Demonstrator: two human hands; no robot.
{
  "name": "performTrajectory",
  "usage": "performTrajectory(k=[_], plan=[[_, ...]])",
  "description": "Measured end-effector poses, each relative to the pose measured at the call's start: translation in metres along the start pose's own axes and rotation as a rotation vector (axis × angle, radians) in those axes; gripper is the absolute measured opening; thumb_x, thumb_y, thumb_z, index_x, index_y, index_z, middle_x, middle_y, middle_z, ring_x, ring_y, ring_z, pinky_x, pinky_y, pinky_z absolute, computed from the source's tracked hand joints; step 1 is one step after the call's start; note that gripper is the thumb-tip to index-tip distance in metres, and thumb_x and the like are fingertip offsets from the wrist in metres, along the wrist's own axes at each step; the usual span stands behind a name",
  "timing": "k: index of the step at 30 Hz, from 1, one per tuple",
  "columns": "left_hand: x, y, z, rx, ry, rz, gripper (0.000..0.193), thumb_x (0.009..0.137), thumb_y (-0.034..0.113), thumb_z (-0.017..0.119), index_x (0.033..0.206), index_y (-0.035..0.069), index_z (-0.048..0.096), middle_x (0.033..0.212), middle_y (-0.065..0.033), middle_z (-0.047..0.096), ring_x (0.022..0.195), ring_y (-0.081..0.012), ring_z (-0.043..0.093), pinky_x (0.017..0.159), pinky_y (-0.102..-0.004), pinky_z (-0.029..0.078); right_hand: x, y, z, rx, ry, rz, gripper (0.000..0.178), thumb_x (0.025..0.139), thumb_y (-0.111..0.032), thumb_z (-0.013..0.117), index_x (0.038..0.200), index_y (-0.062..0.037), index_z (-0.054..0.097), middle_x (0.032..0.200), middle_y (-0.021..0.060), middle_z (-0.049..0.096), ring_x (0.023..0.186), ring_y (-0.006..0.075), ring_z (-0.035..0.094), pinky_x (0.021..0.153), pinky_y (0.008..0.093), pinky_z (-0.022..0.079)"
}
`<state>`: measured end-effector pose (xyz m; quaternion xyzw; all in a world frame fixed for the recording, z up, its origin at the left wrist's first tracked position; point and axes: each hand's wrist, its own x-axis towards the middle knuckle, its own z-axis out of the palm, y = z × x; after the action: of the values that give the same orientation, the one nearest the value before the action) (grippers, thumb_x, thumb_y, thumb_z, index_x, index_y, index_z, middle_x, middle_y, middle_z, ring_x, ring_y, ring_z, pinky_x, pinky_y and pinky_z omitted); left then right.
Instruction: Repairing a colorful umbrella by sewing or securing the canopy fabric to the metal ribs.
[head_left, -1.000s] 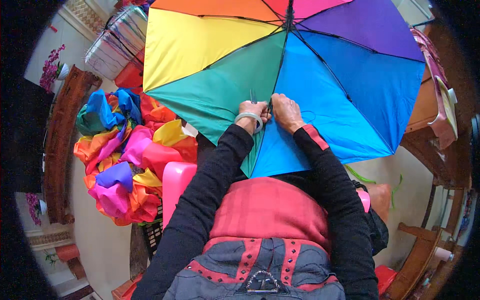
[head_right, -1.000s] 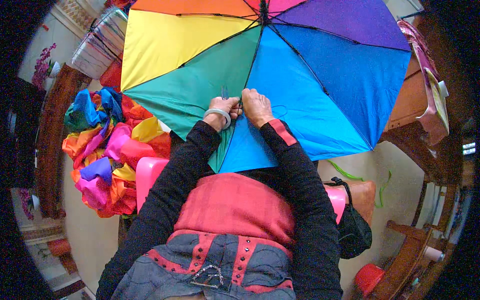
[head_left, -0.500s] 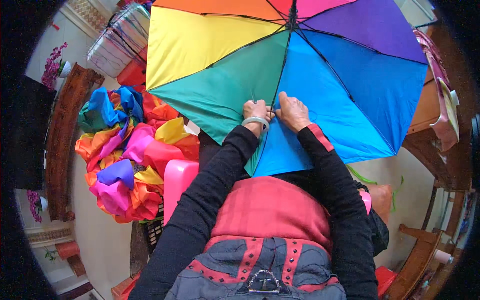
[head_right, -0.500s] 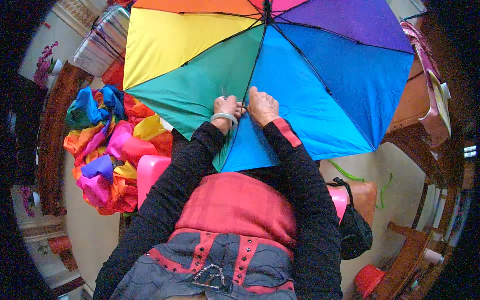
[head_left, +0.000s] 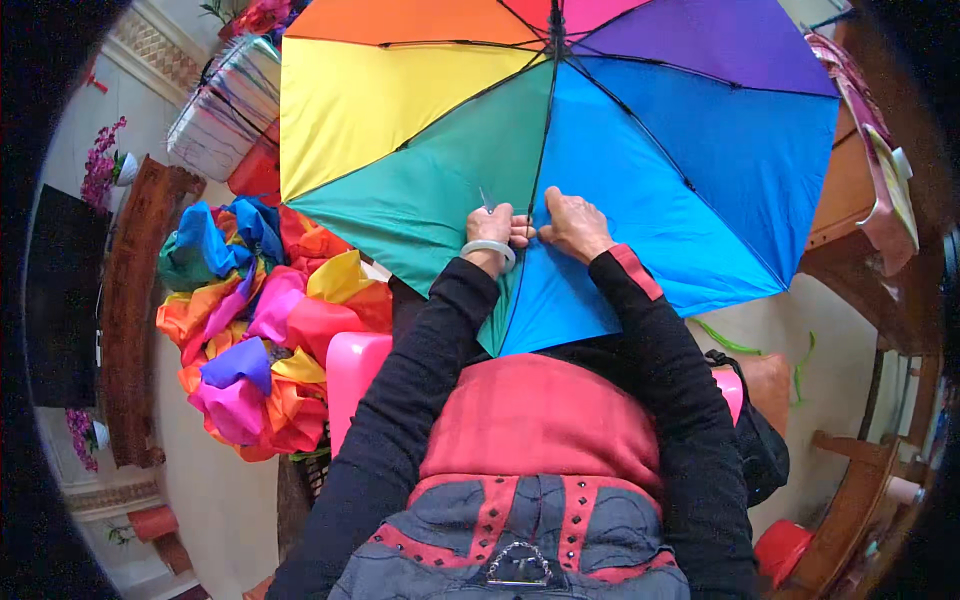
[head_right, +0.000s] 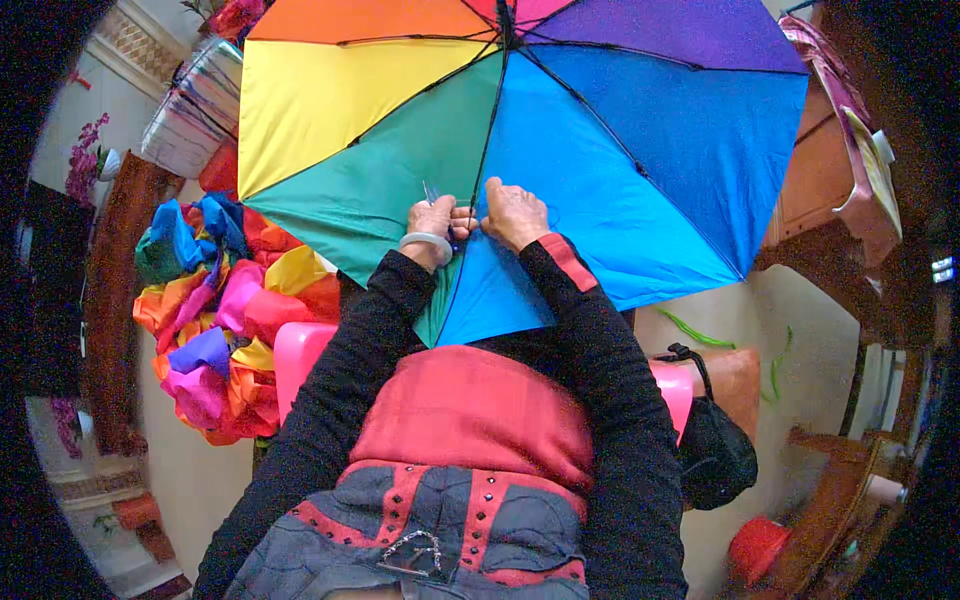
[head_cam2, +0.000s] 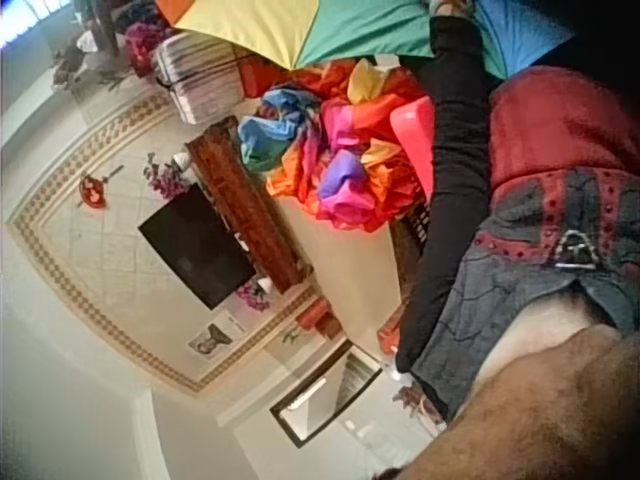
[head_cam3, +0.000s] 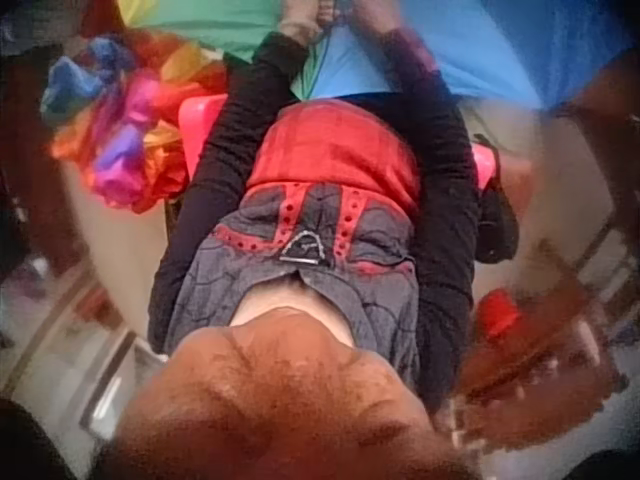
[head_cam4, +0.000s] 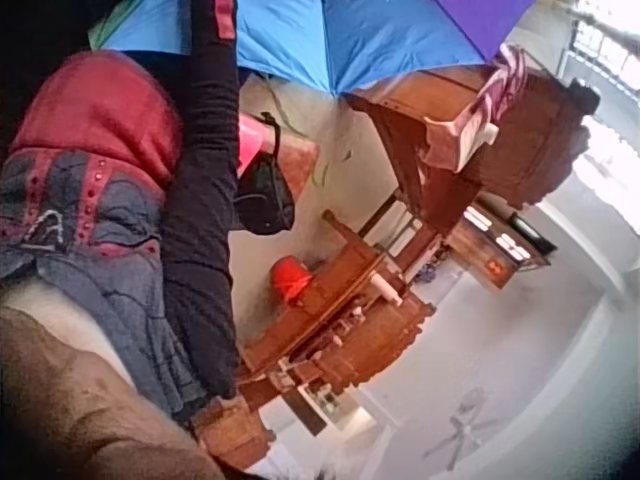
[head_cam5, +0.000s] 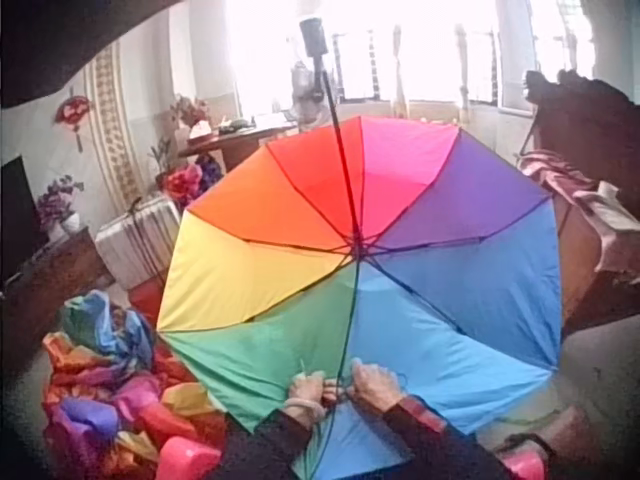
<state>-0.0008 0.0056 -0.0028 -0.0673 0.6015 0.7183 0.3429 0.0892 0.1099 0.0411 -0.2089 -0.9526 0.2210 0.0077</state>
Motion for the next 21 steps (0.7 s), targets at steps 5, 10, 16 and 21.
performTrajectory(k=[5,10,16,21], plan=[[-0.001,0.003,-0.002,0.039,-0.06,-0.038,0.012,0.074,0.007,0.048,0.075,-0.005,0.046,0.063,-0.0138,0.055,0.044,-0.0183,0.054,0.032,-0.024,0.041,0.0,0.0,0.005,-0.003,0.03,-0.008,0.03,0.064,-0.02,0.058,0.082,-0.0029,0.041,0.078,0.0205,0.055,0.076,0.0379,0.053,0.061,0.046,0.042],[0.001,0.003,-0.007,0.083,-0.127,-0.031,0.012,0.075,0.009,0.051,0.073,-0.003,0.047,0.061,-0.0108,0.054,0.045,-0.0164,0.054,0.034,-0.022,0.039,0.0,0.0,0.011,0.012,0.087,-0.018,0.024,0.067,-0.018,0.055,0.079,-0.0023,0.042,0.074,0.0197,0.056,0.073,0.0374,0.054,0.06,0.0463,0.042],[0.0,0.01,-0.006,0.077,-0.215,-0.077,0.01,0.075,0.007,0.052,0.07,-0.001,0.048,0.059,-0.0084,0.053,0.045,-0.0147,0.053,0.035,-0.0212,0.037,0.026,0.007,0.02,0.089,0.288,-0.113,0.015,0.072,-0.014,0.047,0.075,0.0011,0.046,0.069,0.0225,0.055,0.067,0.0377,0.055,0.058,0.0451,0.044],[0.004,0.012,-0.013,0.113,-0.301,-0.138,0.013,0.074,0.012,0.054,0.071,0.0,0.05,0.061,-0.0076,0.054,0.045,-0.0108,0.048,0.038,-0.0194,0.036,0.016,0.008,0.009,0.332,-0.17,-0.001,0.016,0.074,-0.013,0.044,0.074,0.0019,0.047,0.066,0.0225,0.055,0.062,0.0373,0.055,0.055,0.0438,0.045]])
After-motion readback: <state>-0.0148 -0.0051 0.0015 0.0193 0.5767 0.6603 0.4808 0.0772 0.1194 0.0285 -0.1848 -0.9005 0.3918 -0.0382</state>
